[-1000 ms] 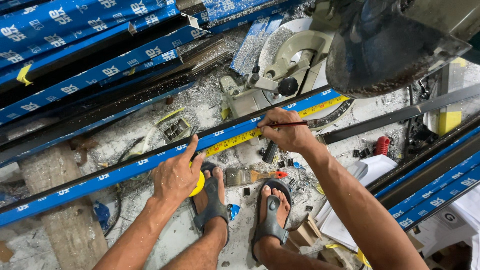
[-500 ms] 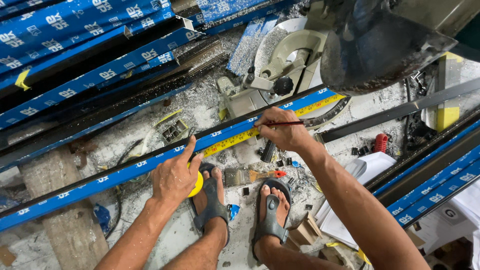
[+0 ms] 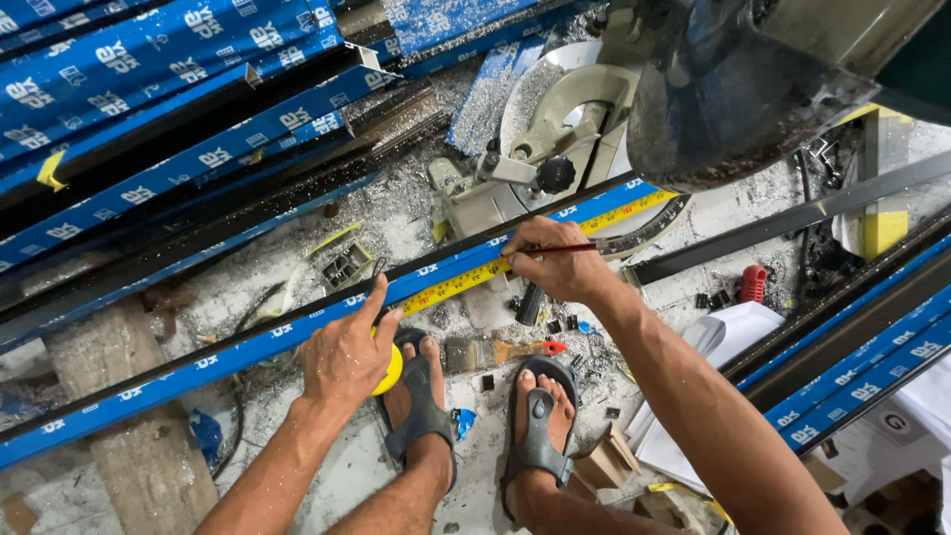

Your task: The person measures blue-wrapped metal profiles with a tape measure, marks them with a pencil, and cuts them using a miter saw while clearing shavings with a brush.

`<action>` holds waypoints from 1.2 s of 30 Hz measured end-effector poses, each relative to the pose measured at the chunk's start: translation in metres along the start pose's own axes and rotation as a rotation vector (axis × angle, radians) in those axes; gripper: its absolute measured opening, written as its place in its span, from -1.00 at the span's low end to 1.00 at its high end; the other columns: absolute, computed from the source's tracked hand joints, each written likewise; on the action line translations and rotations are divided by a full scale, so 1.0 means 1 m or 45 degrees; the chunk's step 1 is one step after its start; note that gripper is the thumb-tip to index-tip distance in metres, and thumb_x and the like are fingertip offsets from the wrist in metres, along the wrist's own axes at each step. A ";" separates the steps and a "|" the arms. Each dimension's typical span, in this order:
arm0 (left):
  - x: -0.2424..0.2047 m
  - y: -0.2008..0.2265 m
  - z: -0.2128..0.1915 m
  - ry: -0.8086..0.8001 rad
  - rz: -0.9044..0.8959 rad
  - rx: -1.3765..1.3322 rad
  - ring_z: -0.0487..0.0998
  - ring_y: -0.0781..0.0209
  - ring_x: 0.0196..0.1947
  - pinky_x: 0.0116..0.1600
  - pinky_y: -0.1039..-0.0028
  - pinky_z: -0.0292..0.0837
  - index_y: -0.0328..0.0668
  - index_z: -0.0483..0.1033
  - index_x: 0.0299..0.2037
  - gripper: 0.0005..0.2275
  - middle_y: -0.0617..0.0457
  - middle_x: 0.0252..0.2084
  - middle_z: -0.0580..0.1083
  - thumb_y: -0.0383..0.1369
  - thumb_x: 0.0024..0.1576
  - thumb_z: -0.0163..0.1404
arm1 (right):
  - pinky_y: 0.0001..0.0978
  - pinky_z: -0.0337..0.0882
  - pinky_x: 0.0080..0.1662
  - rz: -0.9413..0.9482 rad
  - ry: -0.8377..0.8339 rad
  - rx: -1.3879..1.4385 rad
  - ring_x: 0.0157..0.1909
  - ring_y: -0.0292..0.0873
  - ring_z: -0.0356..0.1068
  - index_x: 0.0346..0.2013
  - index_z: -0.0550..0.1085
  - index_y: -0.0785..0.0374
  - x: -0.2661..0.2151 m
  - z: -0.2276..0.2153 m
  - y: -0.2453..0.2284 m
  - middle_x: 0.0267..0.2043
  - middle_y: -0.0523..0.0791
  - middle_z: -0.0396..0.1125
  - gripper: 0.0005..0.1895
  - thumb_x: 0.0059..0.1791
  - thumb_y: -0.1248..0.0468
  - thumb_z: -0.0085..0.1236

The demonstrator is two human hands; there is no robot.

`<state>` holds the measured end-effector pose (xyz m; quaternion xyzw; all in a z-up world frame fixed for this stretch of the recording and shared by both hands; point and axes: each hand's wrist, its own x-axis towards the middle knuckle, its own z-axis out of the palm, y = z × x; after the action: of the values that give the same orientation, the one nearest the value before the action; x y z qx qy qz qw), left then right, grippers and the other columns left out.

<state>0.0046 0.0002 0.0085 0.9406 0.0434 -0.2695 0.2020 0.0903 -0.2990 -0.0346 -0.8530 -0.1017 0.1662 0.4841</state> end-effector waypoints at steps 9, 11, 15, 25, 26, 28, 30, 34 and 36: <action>0.001 0.000 0.004 0.035 -0.002 -0.027 0.69 -0.27 -0.23 -0.11 -0.02 0.63 0.23 0.31 0.44 -0.52 -0.17 -0.21 0.65 -0.01 0.31 -0.22 | -0.09 0.48 -0.13 -0.051 -0.005 0.011 -0.27 0.11 0.50 -0.36 0.64 0.15 -0.003 0.002 0.005 -0.40 0.05 0.43 -0.89 -0.16 0.26 0.25; 0.003 0.000 0.001 0.027 0.001 -0.016 0.69 -0.26 -0.21 -0.11 -0.02 0.62 0.25 0.29 0.45 -0.50 -0.17 -0.20 0.65 0.01 0.30 -0.23 | -0.07 0.48 -0.13 -0.061 0.008 0.023 -0.26 0.12 0.50 -0.34 0.63 0.17 -0.001 -0.002 -0.006 -0.38 0.07 0.43 -0.88 -0.14 0.26 0.24; 0.004 -0.004 0.006 -0.019 -0.014 -0.010 0.68 -0.30 -0.17 -0.10 -0.07 0.60 0.29 0.24 0.47 -0.48 -0.17 -0.19 0.65 0.04 0.30 -0.25 | -0.08 0.48 -0.12 -0.030 -0.033 -0.002 -0.25 0.12 0.50 -0.36 0.63 0.15 -0.002 -0.002 -0.007 -0.39 0.05 0.42 -0.88 -0.15 0.24 0.22; 0.000 0.006 -0.004 0.012 -0.018 -0.008 0.66 -0.35 -0.19 -0.13 -0.13 0.61 0.29 0.28 0.45 -0.51 -0.19 -0.21 0.65 0.00 0.29 -0.21 | -0.09 0.50 -0.11 -0.038 0.009 0.006 -0.25 0.12 0.52 -0.37 0.63 0.17 -0.001 -0.004 -0.006 -0.39 0.06 0.44 -0.88 -0.16 0.26 0.23; 0.001 0.003 -0.001 -0.010 -0.033 -0.008 0.66 -0.33 -0.15 -0.09 -0.11 0.60 0.30 0.26 0.46 -0.50 -0.19 -0.18 0.65 0.02 0.29 -0.22 | -0.08 0.49 -0.12 -0.036 0.001 0.012 -0.24 0.14 0.51 -0.34 0.63 0.19 -0.002 -0.004 -0.008 -0.38 0.08 0.43 -0.86 -0.15 0.26 0.22; -0.001 0.002 0.001 -0.034 -0.051 -0.006 0.66 -0.32 -0.12 -0.05 -0.09 0.60 0.32 0.25 0.47 -0.49 -0.19 -0.15 0.65 0.04 0.29 -0.24 | -0.07 0.49 -0.12 -0.031 -0.010 0.023 -0.23 0.15 0.50 -0.32 0.62 0.20 -0.004 -0.001 -0.007 -0.37 0.10 0.42 -0.85 -0.14 0.26 0.22; -0.003 0.006 -0.002 -0.022 -0.056 0.002 0.67 -0.29 -0.13 -0.06 -0.07 0.62 0.33 0.26 0.46 -0.49 -0.17 -0.16 0.65 0.04 0.29 -0.24 | -0.06 0.50 -0.10 -0.050 -0.035 0.008 -0.25 0.13 0.51 -0.38 0.63 0.17 -0.002 0.001 0.000 -0.39 0.06 0.43 -0.87 -0.16 0.24 0.23; 0.000 0.004 -0.001 -0.044 -0.059 -0.003 0.67 -0.31 -0.12 -0.06 -0.05 0.61 0.32 0.26 0.46 -0.49 -0.19 -0.14 0.65 0.03 0.29 -0.25 | -0.09 0.50 -0.12 -0.035 -0.005 0.054 -0.23 0.14 0.50 -0.33 0.63 0.21 -0.004 -0.003 -0.011 -0.37 0.09 0.42 -0.86 -0.12 0.25 0.22; 0.003 0.002 0.002 -0.014 -0.044 0.015 0.67 -0.30 -0.13 -0.08 -0.07 0.61 0.32 0.25 0.46 -0.49 -0.19 -0.15 0.65 0.03 0.29 -0.23 | -0.04 0.50 -0.12 -0.076 -0.032 -0.009 -0.24 0.17 0.50 -0.37 0.63 0.19 -0.001 -0.001 -0.003 -0.37 0.08 0.43 -0.87 -0.15 0.26 0.23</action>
<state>0.0069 -0.0025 0.0059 0.9394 0.0568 -0.2783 0.1921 0.0893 -0.2985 -0.0309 -0.8492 -0.1340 0.1619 0.4844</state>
